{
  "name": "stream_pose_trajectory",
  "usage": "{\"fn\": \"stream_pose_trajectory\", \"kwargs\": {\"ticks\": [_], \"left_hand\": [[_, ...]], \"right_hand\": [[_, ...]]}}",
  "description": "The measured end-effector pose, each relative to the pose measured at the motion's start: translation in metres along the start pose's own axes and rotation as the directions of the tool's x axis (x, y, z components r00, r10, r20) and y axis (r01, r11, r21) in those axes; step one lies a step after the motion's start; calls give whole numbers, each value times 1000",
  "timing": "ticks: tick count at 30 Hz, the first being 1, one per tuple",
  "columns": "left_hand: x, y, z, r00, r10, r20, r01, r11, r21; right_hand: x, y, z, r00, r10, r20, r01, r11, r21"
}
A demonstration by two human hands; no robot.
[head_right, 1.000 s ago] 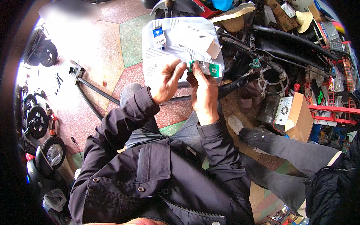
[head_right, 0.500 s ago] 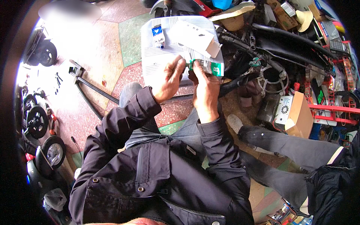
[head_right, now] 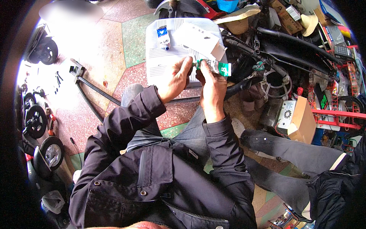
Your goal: The person opens small adhesive tubes and applies adhesive to a white plastic part, then uses a small tool to spread or smooth the adhesive on a scooter handlebar area. The person handles the part and tool repeatedly while seated in a cluttered workshop.
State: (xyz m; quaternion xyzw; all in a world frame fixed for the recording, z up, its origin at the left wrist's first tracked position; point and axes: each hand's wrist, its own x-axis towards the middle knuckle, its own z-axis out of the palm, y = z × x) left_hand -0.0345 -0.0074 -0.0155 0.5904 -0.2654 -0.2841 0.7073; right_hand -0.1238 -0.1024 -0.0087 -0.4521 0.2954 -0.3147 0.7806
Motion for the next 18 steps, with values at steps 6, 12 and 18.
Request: {"fn": "stream_pose_trajectory", "kwargs": {"ticks": [6,12,18], "left_hand": [[-4,-6,1,981,193,7,-189,954,232],[5,6,-2,974,-228,-10,227,972,-66],[30,-33,-10,850,524,-59,-431,754,496]], "right_hand": [[3,-6,-3,1000,26,-5,-26,998,-57],[8,-9,4,998,-52,23,54,996,-64],[52,-23,2,993,-93,-77,80,985,-151]]}}
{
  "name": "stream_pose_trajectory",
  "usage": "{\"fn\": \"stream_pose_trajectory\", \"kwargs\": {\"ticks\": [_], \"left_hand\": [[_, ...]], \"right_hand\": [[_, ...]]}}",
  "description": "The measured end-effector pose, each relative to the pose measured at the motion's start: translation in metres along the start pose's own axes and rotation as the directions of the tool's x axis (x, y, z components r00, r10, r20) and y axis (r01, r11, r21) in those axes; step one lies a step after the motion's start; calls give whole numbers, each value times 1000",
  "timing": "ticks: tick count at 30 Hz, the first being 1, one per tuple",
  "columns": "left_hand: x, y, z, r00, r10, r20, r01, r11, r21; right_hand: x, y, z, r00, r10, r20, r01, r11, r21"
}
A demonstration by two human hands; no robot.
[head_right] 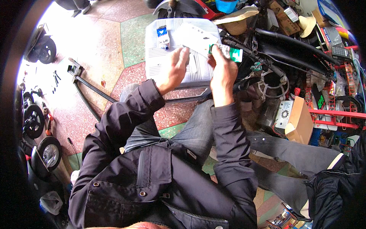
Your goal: The person opens small adhesive tubes and applies adhesive to a white plastic part, then uses a small tool to spread or smooth the adhesive on a scooter handlebar area. The person handles the part and tool repeatedly while seated in a cluttered workshop.
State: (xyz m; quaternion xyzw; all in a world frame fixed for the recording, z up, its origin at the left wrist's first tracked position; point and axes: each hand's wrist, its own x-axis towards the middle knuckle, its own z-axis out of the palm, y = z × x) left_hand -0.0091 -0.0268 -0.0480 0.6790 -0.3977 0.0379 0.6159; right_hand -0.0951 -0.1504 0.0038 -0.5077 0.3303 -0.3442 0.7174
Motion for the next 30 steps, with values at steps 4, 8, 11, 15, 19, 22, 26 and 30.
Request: {"fn": "stream_pose_trajectory", "kwargs": {"ticks": [4,8,11,15,19,22,26,30], "left_hand": [[12,-4,-6,988,-61,145,72,995,-69],[18,-15,-5,982,163,96,-156,985,-74],[19,-5,-13,973,207,99,-207,978,-14],[18,-3,-16,965,256,52,-256,967,2],[17,1,-22,971,227,76,-228,973,15],[16,-8,-19,975,181,129,-188,981,43],[16,-18,-15,968,207,145,-218,974,65],[15,-19,-14,965,204,166,-221,971,89]], "right_hand": [[39,-13,1,1000,-27,11,29,975,-219],[67,-9,2,982,-188,27,187,938,-290],[83,-3,-3,968,-246,50,240,847,-474],[92,8,-2,938,-326,120,331,732,-596],[102,19,-7,924,-344,165,370,703,-607],[101,19,-6,917,-362,167,386,695,-606],[92,12,1,898,-407,168,406,615,-676],[83,6,5,874,-456,168,420,534,-734]]}}
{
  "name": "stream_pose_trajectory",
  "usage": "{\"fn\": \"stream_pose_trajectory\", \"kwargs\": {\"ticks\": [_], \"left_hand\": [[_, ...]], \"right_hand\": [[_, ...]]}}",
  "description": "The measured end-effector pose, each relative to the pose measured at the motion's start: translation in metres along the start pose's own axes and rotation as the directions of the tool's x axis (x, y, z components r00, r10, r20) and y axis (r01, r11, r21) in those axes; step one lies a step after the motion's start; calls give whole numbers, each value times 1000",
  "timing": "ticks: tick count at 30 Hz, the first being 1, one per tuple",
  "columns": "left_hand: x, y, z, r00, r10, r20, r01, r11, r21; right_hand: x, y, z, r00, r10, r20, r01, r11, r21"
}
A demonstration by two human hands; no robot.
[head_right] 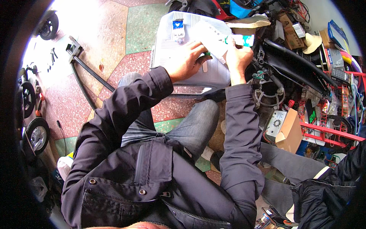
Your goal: The person opens small adhesive tubes and applies adhesive to a white plastic part, then uses a small tool to spread or smooth the adhesive on a scooter handlebar area. The person handles the part and tool repeatedly while seated in a cluttered workshop.
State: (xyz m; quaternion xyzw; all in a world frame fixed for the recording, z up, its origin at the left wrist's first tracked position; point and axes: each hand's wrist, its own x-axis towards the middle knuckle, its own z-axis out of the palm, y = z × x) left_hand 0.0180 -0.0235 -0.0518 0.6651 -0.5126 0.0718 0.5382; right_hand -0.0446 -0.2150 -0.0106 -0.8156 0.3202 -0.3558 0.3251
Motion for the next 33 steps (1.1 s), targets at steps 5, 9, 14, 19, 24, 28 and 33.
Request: {"fn": "stream_pose_trajectory", "kwargs": {"ticks": [5,9,14,19,24,28,33], "left_hand": [[0,0,-2,1000,-2,8,2,1000,-12],[2,3,-3,1000,11,16,-11,1000,-12],[2,1,-2,999,35,-19,-35,999,-15],[1,3,-3,1000,-4,4,4,1000,-26],[0,2,-1,998,-62,25,62,998,-31],[1,-5,9,998,-42,-45,37,993,-112],[-1,-8,10,997,-78,17,79,995,-60]], "right_hand": [[-3,-9,-1,1000,-16,4,16,999,-37],[2,8,3,998,-59,-33,61,996,61],[-1,1,-2,981,173,92,-195,906,376],[2,0,-12,958,202,205,-283,797,534],[7,4,-17,930,211,301,-348,771,533],[11,2,-19,905,192,379,-378,773,509],[18,8,-16,909,201,365,-348,849,398]]}}
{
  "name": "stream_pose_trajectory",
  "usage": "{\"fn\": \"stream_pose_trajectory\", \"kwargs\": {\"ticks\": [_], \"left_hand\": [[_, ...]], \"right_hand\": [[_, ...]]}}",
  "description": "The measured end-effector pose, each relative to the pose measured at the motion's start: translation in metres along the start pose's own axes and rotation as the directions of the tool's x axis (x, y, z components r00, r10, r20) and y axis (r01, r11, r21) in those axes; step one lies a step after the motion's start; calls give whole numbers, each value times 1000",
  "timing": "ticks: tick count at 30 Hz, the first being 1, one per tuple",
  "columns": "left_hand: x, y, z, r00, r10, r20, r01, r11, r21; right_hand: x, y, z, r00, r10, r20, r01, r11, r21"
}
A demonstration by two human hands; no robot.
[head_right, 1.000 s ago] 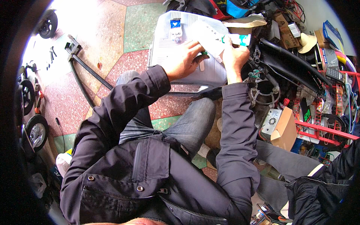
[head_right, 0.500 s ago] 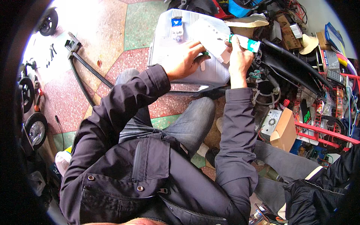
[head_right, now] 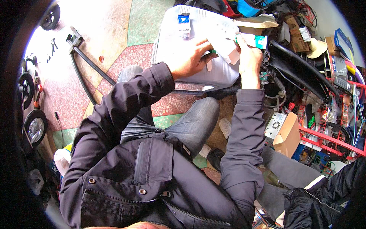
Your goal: The person opens small adhesive tubes and applies adhesive to a white plastic part, then uses a small tool to spread or smooth the adhesive on a scooter handlebar area. The person handles the part and tool repeatedly while seated in a cluttered workshop.
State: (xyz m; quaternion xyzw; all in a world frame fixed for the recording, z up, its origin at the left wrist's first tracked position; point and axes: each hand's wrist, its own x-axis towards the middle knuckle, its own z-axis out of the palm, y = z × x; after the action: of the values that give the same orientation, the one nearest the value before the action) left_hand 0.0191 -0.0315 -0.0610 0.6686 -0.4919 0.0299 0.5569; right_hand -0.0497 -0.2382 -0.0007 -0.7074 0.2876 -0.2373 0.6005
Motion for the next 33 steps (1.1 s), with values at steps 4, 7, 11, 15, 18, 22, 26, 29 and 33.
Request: {"fn": "stream_pose_trajectory", "kwargs": {"ticks": [4,7,11,15,18,22,26,29,33], "left_hand": [[0,0,0,1000,13,-10,-13,1000,20],[2,6,-3,1000,-15,-4,15,1000,-4],[2,1,0,1000,13,-28,-12,1000,26],[2,7,-4,1000,5,-31,-4,999,37],[2,12,-7,999,7,-32,-5,999,54],[3,4,-1,999,26,-41,-25,999,25],[2,-5,6,993,80,-86,-79,997,22],[2,-5,7,995,67,-78,-67,998,11],[3,0,4,992,80,-94,-79,997,12]], "right_hand": [[-3,-3,7,999,-10,-50,9,999,-32],[-5,-5,11,997,-34,-64,33,999,-19],[-5,-8,17,995,-50,-81,48,998,-29],[-3,-5,15,996,-50,-77,48,999,-25],[0,0,13,993,-54,-103,54,999,0],[2,2,15,995,-60,-84,61,998,16],[-5,0,23,987,-119,-109,116,993,-33],[-6,-1,22,985,-131,-110,118,986,-120],[-6,0,24,982,-155,-108,141,982,-124]]}}
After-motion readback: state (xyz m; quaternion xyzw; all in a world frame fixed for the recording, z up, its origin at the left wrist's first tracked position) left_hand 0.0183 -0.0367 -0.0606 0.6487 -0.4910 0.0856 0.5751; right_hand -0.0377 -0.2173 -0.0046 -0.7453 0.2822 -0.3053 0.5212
